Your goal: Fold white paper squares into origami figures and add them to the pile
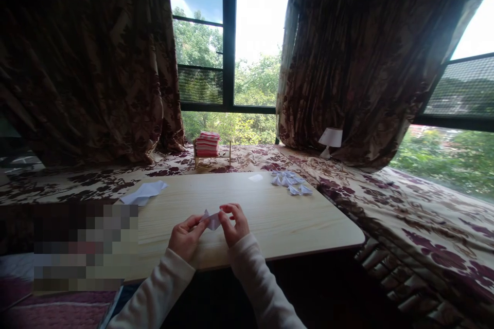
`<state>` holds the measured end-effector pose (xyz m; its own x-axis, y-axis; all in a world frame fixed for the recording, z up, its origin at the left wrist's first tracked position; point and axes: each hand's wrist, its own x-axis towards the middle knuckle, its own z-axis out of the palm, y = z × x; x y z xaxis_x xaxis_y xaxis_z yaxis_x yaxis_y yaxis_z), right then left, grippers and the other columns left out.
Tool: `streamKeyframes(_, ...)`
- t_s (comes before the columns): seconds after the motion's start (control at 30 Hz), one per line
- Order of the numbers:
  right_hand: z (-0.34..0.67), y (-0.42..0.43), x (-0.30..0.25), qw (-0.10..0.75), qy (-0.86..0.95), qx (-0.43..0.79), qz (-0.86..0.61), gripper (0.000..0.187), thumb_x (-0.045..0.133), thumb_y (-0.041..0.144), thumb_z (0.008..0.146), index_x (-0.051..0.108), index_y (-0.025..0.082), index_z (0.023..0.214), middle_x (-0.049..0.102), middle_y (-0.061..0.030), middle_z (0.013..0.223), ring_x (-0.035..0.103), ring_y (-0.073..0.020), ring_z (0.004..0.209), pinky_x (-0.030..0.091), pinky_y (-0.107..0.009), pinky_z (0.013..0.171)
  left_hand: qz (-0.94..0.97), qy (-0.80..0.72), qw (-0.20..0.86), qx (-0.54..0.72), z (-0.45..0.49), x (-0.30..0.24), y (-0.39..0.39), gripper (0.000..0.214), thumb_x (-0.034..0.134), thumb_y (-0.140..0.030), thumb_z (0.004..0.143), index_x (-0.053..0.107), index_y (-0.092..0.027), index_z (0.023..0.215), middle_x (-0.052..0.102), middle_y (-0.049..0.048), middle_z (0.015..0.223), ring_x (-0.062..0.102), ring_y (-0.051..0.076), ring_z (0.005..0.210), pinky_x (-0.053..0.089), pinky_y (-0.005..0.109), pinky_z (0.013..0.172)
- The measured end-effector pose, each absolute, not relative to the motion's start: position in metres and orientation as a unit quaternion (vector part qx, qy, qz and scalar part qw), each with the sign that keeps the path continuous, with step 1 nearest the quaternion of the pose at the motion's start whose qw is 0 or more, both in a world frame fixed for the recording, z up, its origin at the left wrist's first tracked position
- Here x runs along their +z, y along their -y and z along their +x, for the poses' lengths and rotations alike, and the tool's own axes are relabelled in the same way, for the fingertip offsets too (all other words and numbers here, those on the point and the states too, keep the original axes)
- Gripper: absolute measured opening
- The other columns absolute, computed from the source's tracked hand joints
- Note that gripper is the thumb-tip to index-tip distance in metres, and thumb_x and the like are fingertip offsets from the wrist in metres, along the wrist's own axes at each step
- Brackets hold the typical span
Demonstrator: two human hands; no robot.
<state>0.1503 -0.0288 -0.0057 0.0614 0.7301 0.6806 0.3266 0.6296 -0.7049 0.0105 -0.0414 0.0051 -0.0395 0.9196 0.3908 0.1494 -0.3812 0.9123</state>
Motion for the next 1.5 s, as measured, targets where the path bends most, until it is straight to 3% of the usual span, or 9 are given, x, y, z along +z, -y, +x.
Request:
streamKeyframes(0.1,0.150,0.032,-0.003,0.614,0.658,0.202,-0.386,0.014,0.052,0.023,0.075,0.057,0.017,0.086,0.056,-0.0049,0.086,0.056,-0.0171,0.079,0.047,-0.029,0.064,0.612,-0.426,0.348,0.568,0.011,0.007,0.043,0.022,0.061,-0.035,0.068,0.069,-0.016,0.077,0.066,0.0019,0.073,0.058,0.017,0.074,0.043,0.024,0.069)
streamKeyframes(0.27,0.148,0.042,0.005,0.668,0.627,0.114,-0.385,0.021,0.055,0.018,0.070,0.053,0.018,0.091,0.052,-0.0054,0.095,0.054,-0.0167,0.081,0.045,-0.031,0.067,0.603,-0.421,0.354,0.578,0.011,0.009,0.044,0.021,0.062,-0.035,0.068,0.068,-0.015,0.071,0.064,0.0021,0.072,0.057,0.017,0.075,0.042,0.024,0.070)
streamKeyframes(0.4,0.148,0.045,0.007,0.662,0.639,0.095,-0.381,0.011,0.052,0.017,0.071,0.059,0.019,0.080,0.051,-0.0054,0.090,0.053,-0.0182,0.084,0.046,-0.029,0.065,0.606,-0.418,0.348,0.581,0.010,0.008,0.043,0.021,0.062,-0.036,0.068,0.068,-0.016,0.070,0.062,0.0024,0.073,0.056,0.017,0.076,0.042,0.024,0.070)
streamKeyframes(0.8,0.147,0.038,0.003,0.646,0.671,0.044,-0.361,0.010,0.048,0.015,0.076,0.057,0.017,0.070,0.050,-0.0053,0.081,0.051,-0.0178,0.079,0.045,-0.034,0.072,0.633,-0.406,0.356,0.554,0.012,0.012,0.047,0.021,0.056,-0.034,0.071,0.068,-0.016,0.068,0.059,0.0027,0.070,0.053,0.016,0.072,0.040,0.024,0.067)
streamKeyframes(1.0,0.149,0.034,0.001,0.651,0.660,0.041,-0.373,0.013,0.047,0.016,0.078,0.060,0.018,0.077,0.049,-0.0058,0.085,0.051,-0.0182,0.082,0.046,-0.034,0.072,0.669,-0.390,0.352,0.526,0.015,0.011,0.045,0.021,0.054,-0.029,0.071,0.064,-0.016,0.058,0.058,0.0029,0.071,0.053,0.017,0.074,0.039,0.025,0.071)
streamKeyframes(1.2,0.148,0.042,0.004,0.662,0.645,0.063,-0.376,0.040,0.047,0.014,0.073,0.048,0.021,0.112,0.047,-0.0083,0.105,0.054,-0.0173,0.080,0.047,-0.033,0.065,0.558,-0.447,0.377,0.589,0.009,0.007,0.042,0.028,0.055,-0.037,0.069,0.053,-0.016,0.051,0.047,-0.0032,0.052,0.046,0.012,0.057,0.035,0.022,0.055)
streamKeyframes(1.37,0.143,0.047,0.004,0.602,0.715,0.021,-0.355,0.045,0.046,0.007,0.065,0.052,0.022,0.107,0.045,-0.0074,0.102,0.049,-0.0215,0.093,0.046,-0.038,0.076,0.524,-0.438,0.382,0.623,0.005,0.002,0.036,0.028,0.056,-0.038,0.070,0.054,-0.016,0.053,0.051,-0.0024,0.054,0.048,0.012,0.059,0.037,0.023,0.060)
streamKeyframes(1.5,0.141,0.044,0.000,0.571,0.739,-0.033,-0.357,0.039,0.047,0.006,0.068,0.057,0.024,0.102,0.044,-0.0058,0.092,0.049,-0.0187,0.083,0.046,-0.034,0.071,0.524,-0.435,0.389,0.620,0.005,0.002,0.037,0.027,0.056,-0.037,0.070,0.055,-0.016,0.053,0.053,-0.0024,0.054,0.049,0.013,0.060,0.038,0.023,0.062)
